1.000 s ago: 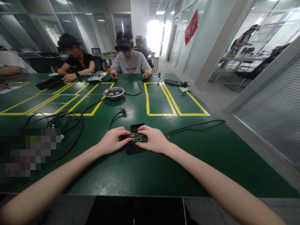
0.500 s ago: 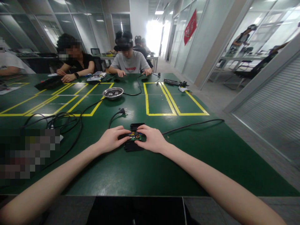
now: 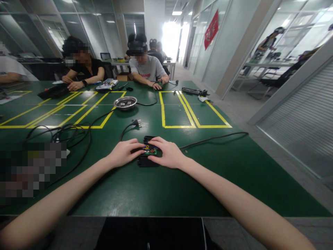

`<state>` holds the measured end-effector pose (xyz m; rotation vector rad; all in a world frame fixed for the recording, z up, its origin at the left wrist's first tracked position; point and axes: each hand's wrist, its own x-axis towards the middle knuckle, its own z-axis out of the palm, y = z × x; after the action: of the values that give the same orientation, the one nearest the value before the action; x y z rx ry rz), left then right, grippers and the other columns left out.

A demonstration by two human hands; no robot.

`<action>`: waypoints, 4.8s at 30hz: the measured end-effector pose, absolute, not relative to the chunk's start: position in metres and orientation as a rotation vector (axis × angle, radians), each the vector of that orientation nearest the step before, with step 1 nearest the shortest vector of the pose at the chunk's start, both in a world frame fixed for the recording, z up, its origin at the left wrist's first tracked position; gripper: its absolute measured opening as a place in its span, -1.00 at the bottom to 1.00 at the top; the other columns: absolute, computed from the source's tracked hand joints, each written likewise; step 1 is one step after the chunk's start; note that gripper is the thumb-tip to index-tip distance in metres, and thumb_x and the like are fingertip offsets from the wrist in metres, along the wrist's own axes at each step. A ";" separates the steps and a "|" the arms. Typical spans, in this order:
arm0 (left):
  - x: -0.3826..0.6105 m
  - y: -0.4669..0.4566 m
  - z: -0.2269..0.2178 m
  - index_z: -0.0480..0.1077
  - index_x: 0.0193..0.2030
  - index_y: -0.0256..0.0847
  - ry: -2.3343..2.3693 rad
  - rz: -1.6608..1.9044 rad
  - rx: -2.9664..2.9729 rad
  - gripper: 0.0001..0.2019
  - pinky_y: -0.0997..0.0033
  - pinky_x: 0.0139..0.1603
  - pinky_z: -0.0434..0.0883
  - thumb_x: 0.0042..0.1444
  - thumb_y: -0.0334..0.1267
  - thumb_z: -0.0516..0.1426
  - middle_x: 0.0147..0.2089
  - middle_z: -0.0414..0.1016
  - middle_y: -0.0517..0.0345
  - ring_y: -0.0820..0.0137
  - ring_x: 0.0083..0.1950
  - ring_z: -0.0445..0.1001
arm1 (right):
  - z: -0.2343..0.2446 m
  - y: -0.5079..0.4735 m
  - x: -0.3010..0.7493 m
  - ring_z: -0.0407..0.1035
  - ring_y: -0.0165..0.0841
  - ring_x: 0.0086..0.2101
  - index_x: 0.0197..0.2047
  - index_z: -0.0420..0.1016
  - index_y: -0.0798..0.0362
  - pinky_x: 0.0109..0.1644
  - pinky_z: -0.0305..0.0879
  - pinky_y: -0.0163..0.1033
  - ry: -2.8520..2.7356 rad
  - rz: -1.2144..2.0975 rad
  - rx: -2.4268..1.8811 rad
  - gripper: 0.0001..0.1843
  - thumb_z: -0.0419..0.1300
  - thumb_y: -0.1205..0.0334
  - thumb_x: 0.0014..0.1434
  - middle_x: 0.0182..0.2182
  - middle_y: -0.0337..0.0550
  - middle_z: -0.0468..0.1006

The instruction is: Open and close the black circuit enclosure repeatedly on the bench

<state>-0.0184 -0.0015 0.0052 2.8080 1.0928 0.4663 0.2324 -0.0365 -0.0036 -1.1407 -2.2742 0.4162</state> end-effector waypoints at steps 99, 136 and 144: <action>-0.029 0.004 0.000 0.54 -0.11 -0.19 1.065 0.828 2.661 -0.74 0.42 -0.19 0.50 0.45 -0.23 0.02 -0.19 0.70 0.08 0.30 -0.22 0.68 | 0.008 -0.023 0.266 0.27 -0.43 -0.56 -0.56 0.37 0.04 -0.41 0.06 -0.32 -2.364 0.023 -1.069 -0.62 0.08 0.24 0.30 -0.60 -0.22 0.45; -0.008 -0.006 0.015 0.33 0.41 -0.04 1.539 0.185 2.722 -0.58 0.34 -0.12 0.52 0.49 -0.13 -0.03 -0.08 0.72 0.01 0.17 -0.08 0.70 | -0.001 -0.023 0.245 0.60 -0.27 -0.28 0.12 0.59 -0.02 -0.22 0.40 -0.25 -2.327 0.058 -1.432 -0.67 0.13 0.29 0.36 -0.13 -0.10 0.72; -0.012 0.000 0.009 0.40 0.36 -0.03 1.475 0.210 2.770 -0.57 0.34 -0.18 0.49 0.50 -0.07 -0.05 -0.12 0.72 -0.01 0.17 -0.17 0.70 | -0.009 -0.012 0.251 0.49 -0.16 -0.13 0.23 0.55 0.02 -0.05 0.46 -0.07 -2.297 0.011 -1.269 -0.58 0.11 0.30 0.37 -0.11 0.01 0.63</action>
<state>-0.0120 0.0004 0.0091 2.7701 1.4754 0.2105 0.2510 -0.0120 -0.0092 -1.2687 -2.2973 0.0105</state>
